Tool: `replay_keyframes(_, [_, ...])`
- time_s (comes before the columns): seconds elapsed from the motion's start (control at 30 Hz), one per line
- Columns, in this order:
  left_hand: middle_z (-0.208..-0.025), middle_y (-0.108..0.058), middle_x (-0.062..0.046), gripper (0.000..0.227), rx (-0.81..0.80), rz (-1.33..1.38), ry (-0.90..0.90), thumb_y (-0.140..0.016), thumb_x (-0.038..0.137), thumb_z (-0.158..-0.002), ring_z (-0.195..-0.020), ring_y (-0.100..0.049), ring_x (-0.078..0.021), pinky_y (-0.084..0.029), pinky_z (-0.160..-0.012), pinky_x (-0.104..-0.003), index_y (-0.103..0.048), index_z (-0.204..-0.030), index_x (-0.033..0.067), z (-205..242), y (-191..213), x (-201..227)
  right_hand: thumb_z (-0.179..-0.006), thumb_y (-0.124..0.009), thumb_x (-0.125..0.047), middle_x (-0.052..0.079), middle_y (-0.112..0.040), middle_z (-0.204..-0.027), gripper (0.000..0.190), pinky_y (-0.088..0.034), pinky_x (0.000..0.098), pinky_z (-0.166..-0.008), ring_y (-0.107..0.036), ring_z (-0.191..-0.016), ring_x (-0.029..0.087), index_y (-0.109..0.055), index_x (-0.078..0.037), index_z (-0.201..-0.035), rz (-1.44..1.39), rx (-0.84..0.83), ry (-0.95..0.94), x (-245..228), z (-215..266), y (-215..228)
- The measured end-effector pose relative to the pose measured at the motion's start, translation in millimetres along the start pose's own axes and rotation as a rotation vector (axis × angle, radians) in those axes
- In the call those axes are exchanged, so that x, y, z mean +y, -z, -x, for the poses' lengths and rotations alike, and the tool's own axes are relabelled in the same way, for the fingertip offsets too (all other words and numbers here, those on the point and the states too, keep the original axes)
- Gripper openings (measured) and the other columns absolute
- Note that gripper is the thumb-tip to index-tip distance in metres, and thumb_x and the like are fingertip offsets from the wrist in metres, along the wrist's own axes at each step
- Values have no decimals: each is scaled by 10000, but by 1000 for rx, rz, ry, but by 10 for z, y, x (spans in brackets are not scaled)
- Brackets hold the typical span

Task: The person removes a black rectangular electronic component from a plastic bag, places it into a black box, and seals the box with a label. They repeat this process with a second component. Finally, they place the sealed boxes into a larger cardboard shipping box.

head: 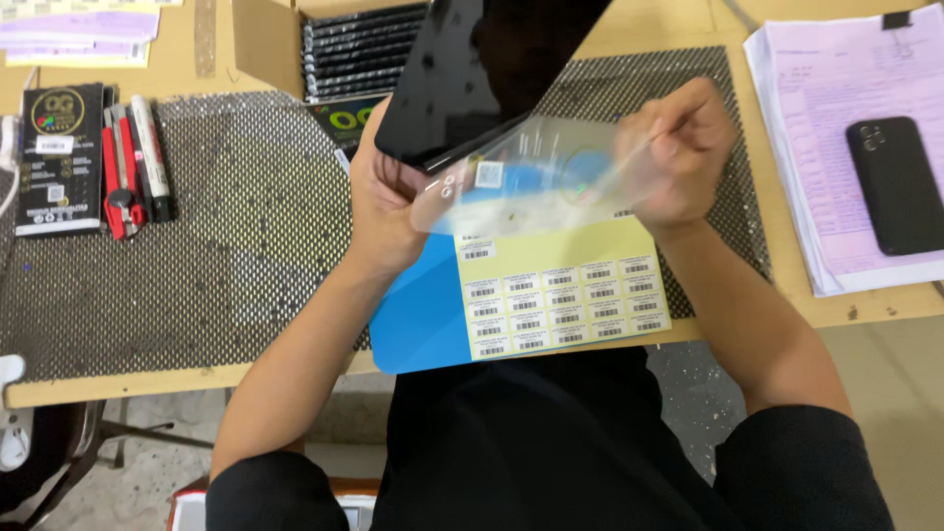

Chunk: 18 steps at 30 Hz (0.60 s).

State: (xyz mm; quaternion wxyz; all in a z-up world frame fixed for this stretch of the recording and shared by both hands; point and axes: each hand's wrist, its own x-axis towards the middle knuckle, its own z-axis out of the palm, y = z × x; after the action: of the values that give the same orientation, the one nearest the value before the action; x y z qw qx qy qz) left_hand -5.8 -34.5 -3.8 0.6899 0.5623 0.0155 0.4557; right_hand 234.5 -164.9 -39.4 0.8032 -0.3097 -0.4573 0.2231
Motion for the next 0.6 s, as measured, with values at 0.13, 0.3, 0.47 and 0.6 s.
replay_keyframes(0.13, [-1272,-669,-87,641,1,-71,55,-812,76,-905,-1136,-691,-179,-627,-918,-294,-464,-1441,22,3,48,-48,-904,-681,-195,52,-543,-707,218,-407,267,-553,-499,-567,144,-497,-79,-897,51,-44,41,92,28,-19])
replay_keyframes(0.3, [-1149,-671,-166,616,-6,55,-84,-758,-157,-809,-1139,-675,-221,-618,-953,-433,-503,-1356,-37,-28,49,-127,-882,-613,-99,73,-461,-552,171,-322,264,-403,-413,-406,128,-480,-2,-835,83,-195,203,168,-11,-45])
replay_keyframes(0.47, [-1129,-671,-132,599,12,-15,-145,-795,-128,-814,-1151,-626,-179,-587,-972,-402,-537,-1340,-3,-60,61,-162,-857,-631,-74,67,-475,-498,169,-325,255,-392,-411,-375,135,-500,12,-794,118,-243,221,171,-26,-55])
replay_keyframes(0.6, [-1116,-677,-122,582,45,20,-135,-809,-118,-796,-1110,-646,-170,-594,-949,-387,-553,-1309,-16,-61,246,-381,-815,-648,-62,76,-497,-489,155,-324,252,-376,-418,-377,124,-535,33,-766,134,-283,211,172,-6,-62])
